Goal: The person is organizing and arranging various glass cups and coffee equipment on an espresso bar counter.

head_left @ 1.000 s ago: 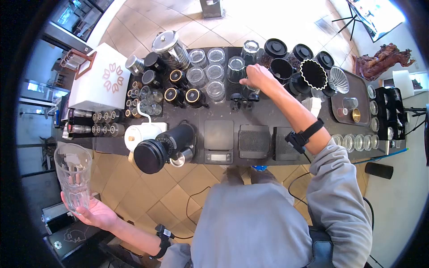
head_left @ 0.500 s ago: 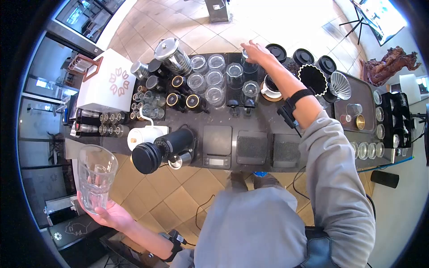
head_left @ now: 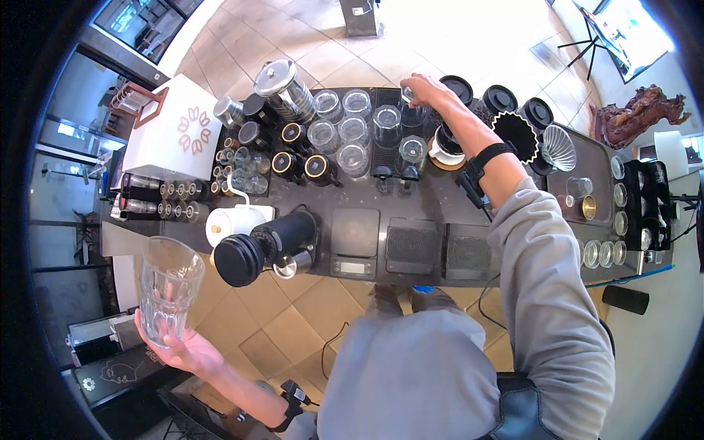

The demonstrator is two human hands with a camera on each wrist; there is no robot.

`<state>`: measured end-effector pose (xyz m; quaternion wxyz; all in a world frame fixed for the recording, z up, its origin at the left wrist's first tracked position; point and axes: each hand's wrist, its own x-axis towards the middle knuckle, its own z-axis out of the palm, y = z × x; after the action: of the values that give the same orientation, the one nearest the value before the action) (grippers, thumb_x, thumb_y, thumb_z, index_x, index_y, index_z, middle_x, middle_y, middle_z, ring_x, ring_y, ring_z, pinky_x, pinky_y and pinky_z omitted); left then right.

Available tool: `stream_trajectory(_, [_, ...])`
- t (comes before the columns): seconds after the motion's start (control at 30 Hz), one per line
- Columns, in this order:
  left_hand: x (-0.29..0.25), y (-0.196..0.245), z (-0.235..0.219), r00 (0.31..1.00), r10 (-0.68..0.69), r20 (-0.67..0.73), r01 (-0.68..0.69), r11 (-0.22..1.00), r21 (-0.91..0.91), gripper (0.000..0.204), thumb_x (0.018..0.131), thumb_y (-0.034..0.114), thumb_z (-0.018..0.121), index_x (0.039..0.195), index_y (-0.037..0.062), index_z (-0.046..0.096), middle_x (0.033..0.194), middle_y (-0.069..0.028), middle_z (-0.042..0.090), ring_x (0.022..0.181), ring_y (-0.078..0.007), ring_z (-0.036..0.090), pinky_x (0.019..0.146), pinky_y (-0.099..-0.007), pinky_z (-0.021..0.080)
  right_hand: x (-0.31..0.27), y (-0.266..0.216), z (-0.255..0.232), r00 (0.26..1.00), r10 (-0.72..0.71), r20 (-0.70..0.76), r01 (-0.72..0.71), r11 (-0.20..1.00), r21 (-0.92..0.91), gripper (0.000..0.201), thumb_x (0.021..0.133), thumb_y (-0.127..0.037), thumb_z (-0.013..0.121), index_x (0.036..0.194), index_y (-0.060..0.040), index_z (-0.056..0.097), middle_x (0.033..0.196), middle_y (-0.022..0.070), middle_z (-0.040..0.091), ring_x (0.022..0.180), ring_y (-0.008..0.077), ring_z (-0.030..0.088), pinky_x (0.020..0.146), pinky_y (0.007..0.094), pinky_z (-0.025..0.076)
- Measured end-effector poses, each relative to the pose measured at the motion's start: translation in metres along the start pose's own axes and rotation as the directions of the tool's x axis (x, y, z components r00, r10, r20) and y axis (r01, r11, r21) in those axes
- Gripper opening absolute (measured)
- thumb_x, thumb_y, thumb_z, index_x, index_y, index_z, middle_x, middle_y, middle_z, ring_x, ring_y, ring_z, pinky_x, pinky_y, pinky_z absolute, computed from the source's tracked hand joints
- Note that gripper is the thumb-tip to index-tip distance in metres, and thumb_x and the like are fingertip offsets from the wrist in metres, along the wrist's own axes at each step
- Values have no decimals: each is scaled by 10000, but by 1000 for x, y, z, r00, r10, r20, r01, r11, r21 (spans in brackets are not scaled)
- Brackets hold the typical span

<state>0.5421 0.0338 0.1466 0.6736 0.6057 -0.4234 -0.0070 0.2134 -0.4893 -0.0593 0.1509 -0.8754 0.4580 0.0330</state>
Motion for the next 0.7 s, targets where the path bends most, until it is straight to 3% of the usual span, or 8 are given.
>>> stream_trajectory(0.13, [11, -1, 4, 998, 64, -22, -63, 996, 60, 737, 943, 426, 638, 1456, -19, 352, 1421, -222, 439, 1314, -343, 459, 1116, -515, 370, -7, -8, -4, 1000, -3, 31, 4, 1000, -19, 688, 694, -138, 860, 1325, -97, 586, 1173, 199, 629, 1111, 384, 613, 921, 446, 509])
stream_trajectory(0.47, [50, 19, 29, 989, 145, 21, -146, 989, 9, 637, 969, 320, 625, 1444, -19, 371, 1402, -224, 476, 1295, -346, 487, 1114, -507, 390, -5, -2, 12, 999, -32, 3, 32, 999, -37, 695, 693, -183, 866, 1323, -88, 588, 1210, 188, 623, 1132, 379, 608, 950, 442, 508])
stream_trajectory(0.7, [60, 47, 73, 979, 195, 60, -195, 981, -5, 573, 983, 248, 614, 1436, -15, 382, 1380, -223, 506, 1250, -329, 539, 1074, -502, 442, -17, -5, 7, 999, -39, -31, 40, 999, 29, 677, 691, -179, 864, 1305, -77, 598, 1207, 188, 638, 1119, 376, 620, 934, 442, 519])
